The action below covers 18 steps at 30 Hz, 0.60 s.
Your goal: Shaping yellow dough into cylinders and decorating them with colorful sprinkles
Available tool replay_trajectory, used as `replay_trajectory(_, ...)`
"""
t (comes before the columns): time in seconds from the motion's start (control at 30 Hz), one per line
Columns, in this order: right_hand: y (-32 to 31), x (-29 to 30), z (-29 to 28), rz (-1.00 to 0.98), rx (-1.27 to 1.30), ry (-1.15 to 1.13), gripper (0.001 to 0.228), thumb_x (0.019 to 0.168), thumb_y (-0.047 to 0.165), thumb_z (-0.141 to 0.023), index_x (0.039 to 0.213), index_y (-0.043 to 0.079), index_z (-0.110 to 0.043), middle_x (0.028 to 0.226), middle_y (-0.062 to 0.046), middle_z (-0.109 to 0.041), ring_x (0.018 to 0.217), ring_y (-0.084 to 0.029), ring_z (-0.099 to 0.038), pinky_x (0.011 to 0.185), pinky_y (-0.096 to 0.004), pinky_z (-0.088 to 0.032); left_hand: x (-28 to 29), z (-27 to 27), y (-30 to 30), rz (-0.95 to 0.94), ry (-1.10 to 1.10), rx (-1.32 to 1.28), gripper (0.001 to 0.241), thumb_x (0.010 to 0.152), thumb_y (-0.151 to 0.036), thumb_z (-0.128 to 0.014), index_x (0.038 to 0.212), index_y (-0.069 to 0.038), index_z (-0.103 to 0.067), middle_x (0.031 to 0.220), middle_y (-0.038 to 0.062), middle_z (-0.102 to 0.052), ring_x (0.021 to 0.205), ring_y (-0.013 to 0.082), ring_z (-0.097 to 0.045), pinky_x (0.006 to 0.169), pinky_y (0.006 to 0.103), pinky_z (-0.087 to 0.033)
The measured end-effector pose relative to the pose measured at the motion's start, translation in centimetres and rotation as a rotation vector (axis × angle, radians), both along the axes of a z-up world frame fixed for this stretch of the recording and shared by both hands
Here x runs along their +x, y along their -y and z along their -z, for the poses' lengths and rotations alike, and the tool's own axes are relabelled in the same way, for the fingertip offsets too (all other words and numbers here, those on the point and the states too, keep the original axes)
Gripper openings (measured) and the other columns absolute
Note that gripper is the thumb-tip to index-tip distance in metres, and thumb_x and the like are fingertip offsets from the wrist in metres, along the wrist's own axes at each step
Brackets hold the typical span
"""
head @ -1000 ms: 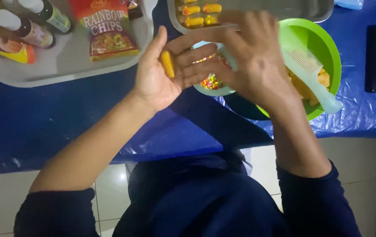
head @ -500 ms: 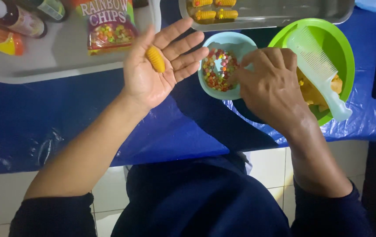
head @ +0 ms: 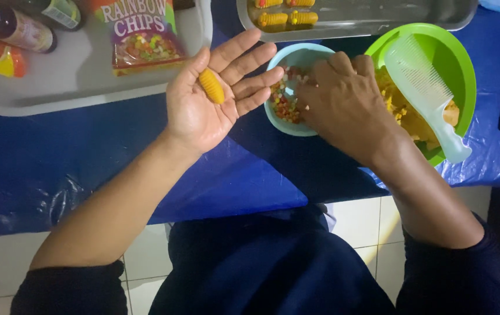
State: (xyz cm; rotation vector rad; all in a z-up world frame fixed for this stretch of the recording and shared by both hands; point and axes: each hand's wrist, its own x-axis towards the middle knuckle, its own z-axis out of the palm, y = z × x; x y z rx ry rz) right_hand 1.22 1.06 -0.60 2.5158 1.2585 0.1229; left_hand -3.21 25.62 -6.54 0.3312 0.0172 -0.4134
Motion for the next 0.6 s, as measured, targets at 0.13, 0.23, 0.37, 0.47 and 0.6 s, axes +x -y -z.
replay_trajectory(0.13,0.06,0.24,0.51,-0.005,0.038,0.005,0.015,0.096,0.039,-0.061,0.098,0.027,-0.070,0.092,-0.003,-0.058,0.096,-0.029,-0.057,0.076,-0.046,-0.047,-0.15,-0.23,0.31,-0.013,-0.009,0.005,0.067,0.103,-0.042,-0.043,0.158,-0.004,-0.043,0.157,0.023,-0.051,0.144,0.0459,-0.054,0.112,0.0464,-0.055)
replay_trajectory(0.23,0.24,0.28,0.60,0.005,0.097,-0.038,0.012,0.092,0.035,-0.063,0.093,0.025,-0.070,0.090,-0.005,-0.059,0.093,-0.031,-0.057,0.075,-0.049,-0.046,-0.29,-0.21,0.42,-0.022,-0.027,-0.002,0.071,0.101,-0.044,-0.046,0.159,-0.004,-0.041,0.157,0.024,-0.051,0.142,0.0457,-0.055,0.110,0.0457,-0.055)
replay_trajectory(0.37,0.21,0.25,0.93,0.038,0.038,-0.046,0.021,0.089,0.045,-0.067,0.102,0.030,-0.073,0.097,-0.004,-0.061,0.099,-0.030,-0.058,0.081,-0.049,-0.046,-0.35,-0.40,0.16,-0.035,-0.008,0.005,0.071,0.102,-0.047,-0.041,0.160,-0.004,-0.040,0.159,0.023,-0.050,0.143,0.0428,-0.055,0.112,0.0449,-0.054)
replay_trajectory(0.47,-0.20,0.09,0.49,0.042,0.014,-0.031,0.014,0.089,0.040,-0.065,0.091,0.028,-0.072,0.092,-0.003,-0.060,0.097,-0.030,-0.058,0.081,-0.048,-0.045,-0.35,-0.39,0.25,-0.028,-0.005,-0.018,0.071,0.103,-0.046,-0.040,0.160,-0.004,-0.040,0.159,0.023,-0.050,0.143,0.0428,-0.055,0.111,0.0445,-0.055)
replay_trajectory(0.6,-0.26,0.52,0.38,0.005,0.022,-0.007,0.014,0.090,0.034,-0.063,0.099,0.032,-0.073,0.085,-0.003,-0.057,0.089,-0.029,-0.057,0.075,-0.046,-0.046,-0.36,-0.45,0.07,-0.036,-0.010,-0.020,0.068,0.104,-0.044,-0.040,0.160,-0.004,-0.040,0.161,0.023,-0.049,0.145,0.0452,-0.054,0.112,0.0452,-0.054)
